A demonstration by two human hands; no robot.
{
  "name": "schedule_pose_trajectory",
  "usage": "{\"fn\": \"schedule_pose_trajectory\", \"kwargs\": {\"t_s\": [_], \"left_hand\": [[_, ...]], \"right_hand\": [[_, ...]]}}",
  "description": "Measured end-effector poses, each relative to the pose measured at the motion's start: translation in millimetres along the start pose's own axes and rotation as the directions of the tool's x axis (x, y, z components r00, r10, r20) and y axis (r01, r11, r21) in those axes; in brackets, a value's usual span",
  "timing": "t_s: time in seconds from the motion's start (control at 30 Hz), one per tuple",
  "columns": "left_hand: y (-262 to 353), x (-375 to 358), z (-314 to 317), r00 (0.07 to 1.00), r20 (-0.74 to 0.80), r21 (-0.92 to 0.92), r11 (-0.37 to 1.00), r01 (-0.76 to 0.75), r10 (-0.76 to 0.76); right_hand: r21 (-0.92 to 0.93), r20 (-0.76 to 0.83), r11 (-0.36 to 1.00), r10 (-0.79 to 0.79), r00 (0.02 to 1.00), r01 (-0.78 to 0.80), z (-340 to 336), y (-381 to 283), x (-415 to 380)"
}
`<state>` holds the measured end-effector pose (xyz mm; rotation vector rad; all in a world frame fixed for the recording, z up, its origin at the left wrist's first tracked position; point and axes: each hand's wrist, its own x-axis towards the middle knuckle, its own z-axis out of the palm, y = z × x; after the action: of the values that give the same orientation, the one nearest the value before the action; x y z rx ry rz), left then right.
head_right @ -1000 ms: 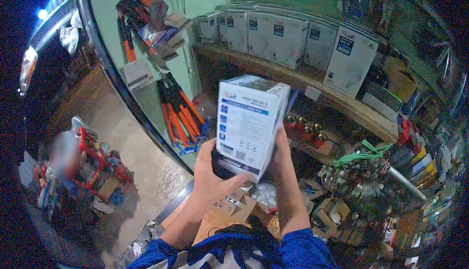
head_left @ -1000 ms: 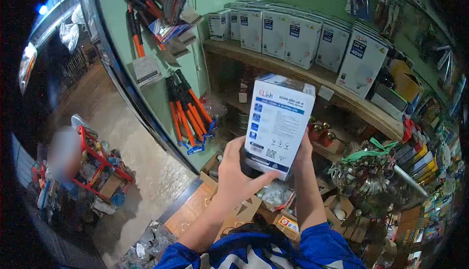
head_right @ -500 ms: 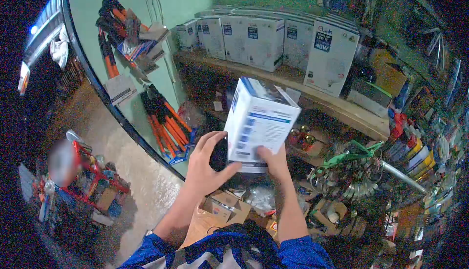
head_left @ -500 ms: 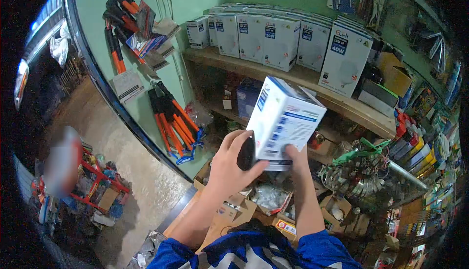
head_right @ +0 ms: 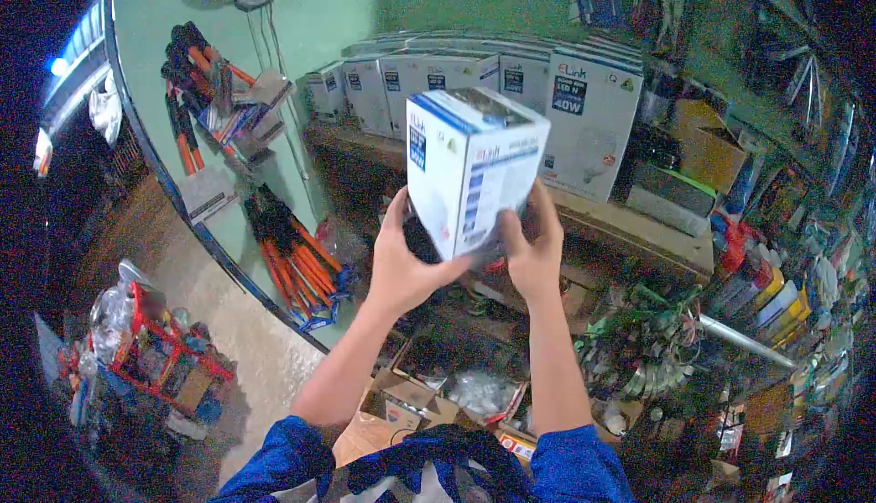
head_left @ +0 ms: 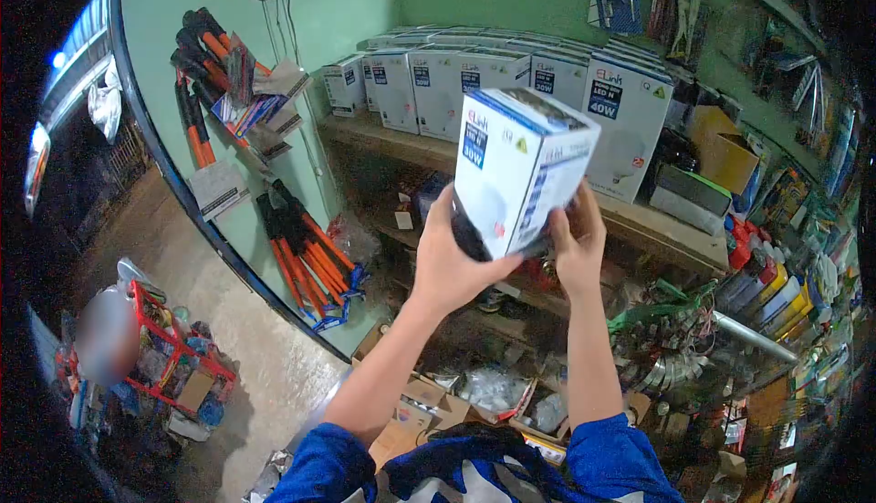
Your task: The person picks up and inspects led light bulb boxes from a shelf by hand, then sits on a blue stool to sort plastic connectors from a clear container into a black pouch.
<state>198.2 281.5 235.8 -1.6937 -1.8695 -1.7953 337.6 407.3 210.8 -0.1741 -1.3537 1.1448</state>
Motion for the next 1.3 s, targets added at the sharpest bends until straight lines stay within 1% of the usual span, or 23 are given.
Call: {"fn": "schedule_pose_trajectory", "kwargs": {"t_s": [0.03,0.07,0.1,0.13,0.17,0.2,0.23,0.33,0.43,0.47,0.53,0.6,0.63,0.73,0.83,0.93,1.03,1.1,1.13,1.2,1.3], "left_hand": [[1,8,14,0.997,-0.06,-0.033,0.999,0.038,-0.04],[-8,14,30,0.985,-0.172,-0.002,1.0,-0.003,0.002],[-7,22,41,0.976,-0.216,-0.016,1.0,0.016,-0.019],[-5,31,51,0.965,-0.258,-0.03,0.999,0.035,-0.042],[-3,38,59,0.952,-0.299,-0.045,0.997,0.057,-0.068],[4,45,63,0.96,-0.258,-0.114,0.99,0.084,-0.111],[4,50,69,0.957,-0.264,-0.077,0.992,0.099,-0.116],[-9,63,92,0.951,-0.28,0.023,0.989,0.144,-0.132],[-10,66,111,0.939,-0.328,0.064,0.989,0.134,-0.106],[-13,67,117,0.948,-0.304,0.076,0.99,0.118,-0.09],[-19,69,122,0.965,-0.255,0.103,0.991,0.09,-0.061],[-15,73,125,0.968,-0.236,0.11,0.988,0.111,-0.083],[-13,75,126,0.969,-0.227,0.116,0.985,0.125,-0.096],[-23,82,132,0.978,-0.208,0.21,0.978,0.014,0.031],[-16,79,129,0.99,-0.136,0.335,0.939,0.072,-0.027],[-22,79,131,0.998,-0.058,0.441,0.897,0.016,0.011],[-19,83,130,0.999,-0.034,0.436,0.9,0.024,-0.01],[-22,82,129,0.999,-0.036,0.46,0.888,-0.015,0.035],[-23,80,128,0.998,-0.038,0.472,0.881,-0.032,0.057],[-22,76,124,0.989,-0.098,0.413,0.909,-0.06,0.11],[-5,80,112,0.968,-0.147,0.317,0.936,-0.15,0.205]], "right_hand": [[-0.052,-0.064,0.996,-0.074,0.995,0.07,1,-4,10],[-0.183,-0.078,0.973,-0.158,0.984,0.142,-3,-12,21],[-0.31,-0.08,0.928,-0.244,0.966,0.209,-12,-19,31],[-0.573,-0.006,0.746,-0.417,0.909,0.339,-27,-24,39],[-0.713,0.049,0.545,-0.59,0.806,0.442,-37,-30,49],[-0.744,0.07,0.49,-0.618,0.783,0.454,-46,-36,58],[-0.773,0.093,0.434,-0.644,0.76,0.462,-54,-39,67],[-0.848,0.029,0.404,-0.612,0.79,0.343,-69,-28,89],[-0.853,0.067,0.408,-0.532,0.844,0.325,-79,-12,96],[-0.855,0.115,0.357,-0.577,0.809,0.376,-81,-3,95],[-0.838,0.07,0.422,-0.547,0.834,0.347,-79,-2,92],[-0.807,0.016,0.502,-0.508,0.861,0.311,-78,-2,91],[-0.82,0.021,0.483,-0.511,0.859,0.307,-77,0,91],[-0.848,0.036,0.437,-0.515,0.857,0.298,-78,2,92],[-0.861,0.049,0.417,-0.504,0.862,0.292,-79,2,90],[-0.875,0.061,0.385,-0.514,0.856,0.293,-78,3,91],[-0.882,0.07,0.366,-0.52,0.851,0.297,-77,4,90],[-0.885,0.073,0.359,-0.519,0.852,0.295,-77,4,90],[-0.874,0.068,0.379,-0.525,0.848,0.304,-78,4,90],[-0.849,0.054,0.418,-0.54,0.84,0.323,-79,5,91],[-0.858,0.024,0.42,-0.545,0.838,0.297,-81,5,91]]}}
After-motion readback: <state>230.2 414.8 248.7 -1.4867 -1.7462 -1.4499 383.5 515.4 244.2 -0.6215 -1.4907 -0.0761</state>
